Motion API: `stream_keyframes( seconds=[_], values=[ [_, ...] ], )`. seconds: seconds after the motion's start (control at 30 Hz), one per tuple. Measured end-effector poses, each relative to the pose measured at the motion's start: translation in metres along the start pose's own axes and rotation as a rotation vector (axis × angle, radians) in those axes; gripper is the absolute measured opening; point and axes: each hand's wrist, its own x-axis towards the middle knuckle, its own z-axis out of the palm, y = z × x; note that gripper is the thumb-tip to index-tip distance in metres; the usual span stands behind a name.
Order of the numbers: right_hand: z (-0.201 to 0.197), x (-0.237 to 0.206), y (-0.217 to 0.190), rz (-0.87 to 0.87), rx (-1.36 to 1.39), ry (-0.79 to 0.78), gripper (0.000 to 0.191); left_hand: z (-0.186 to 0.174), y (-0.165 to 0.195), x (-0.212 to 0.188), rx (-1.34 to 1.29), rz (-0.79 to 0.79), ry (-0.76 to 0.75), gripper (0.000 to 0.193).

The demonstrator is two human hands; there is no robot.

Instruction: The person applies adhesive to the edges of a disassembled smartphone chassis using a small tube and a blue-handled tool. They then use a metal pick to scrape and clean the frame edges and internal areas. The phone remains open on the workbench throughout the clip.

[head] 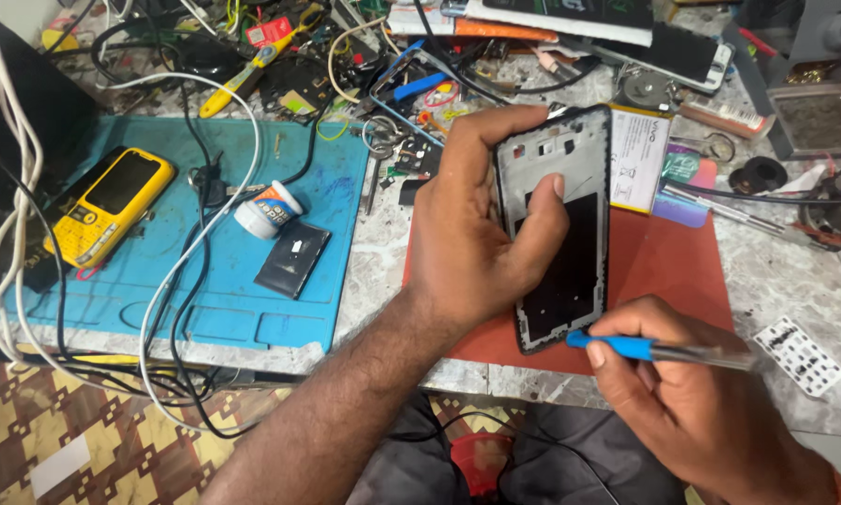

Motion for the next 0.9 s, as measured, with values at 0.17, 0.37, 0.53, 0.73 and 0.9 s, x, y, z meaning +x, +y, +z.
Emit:
stream_keyframes(
  seconds=[0.17,0.37,0.53,0.73,0.9],
  values=[
    [0.000,0.001,0.002,0.007,-0.170,0.119,0.017,0.000,0.002,0.000,0.016,-0.019,-0.006,0.037],
    [0.001,-0.001,-0.002,0.148,-0.171,0.113,0.017,0.001,0.002,0.001,0.010,0.018,0.002,0.037],
    [0.005,-0.005,-0.011,-0.005,-0.066,0.147,0.014,0.000,0.002,-0.001,0.055,0.040,0.014,0.037],
    [0.015,-0.013,-0.004,-0.045,-0.113,0.250,0.013,-0.001,0.003,-0.001,0.063,-0.015,0.012,0.038],
    [0.014,-0.027,0.011,0.091,0.078,0.076,0.014,0.000,0.001,0.000,0.041,0.023,0.004,0.037]
  ],
)
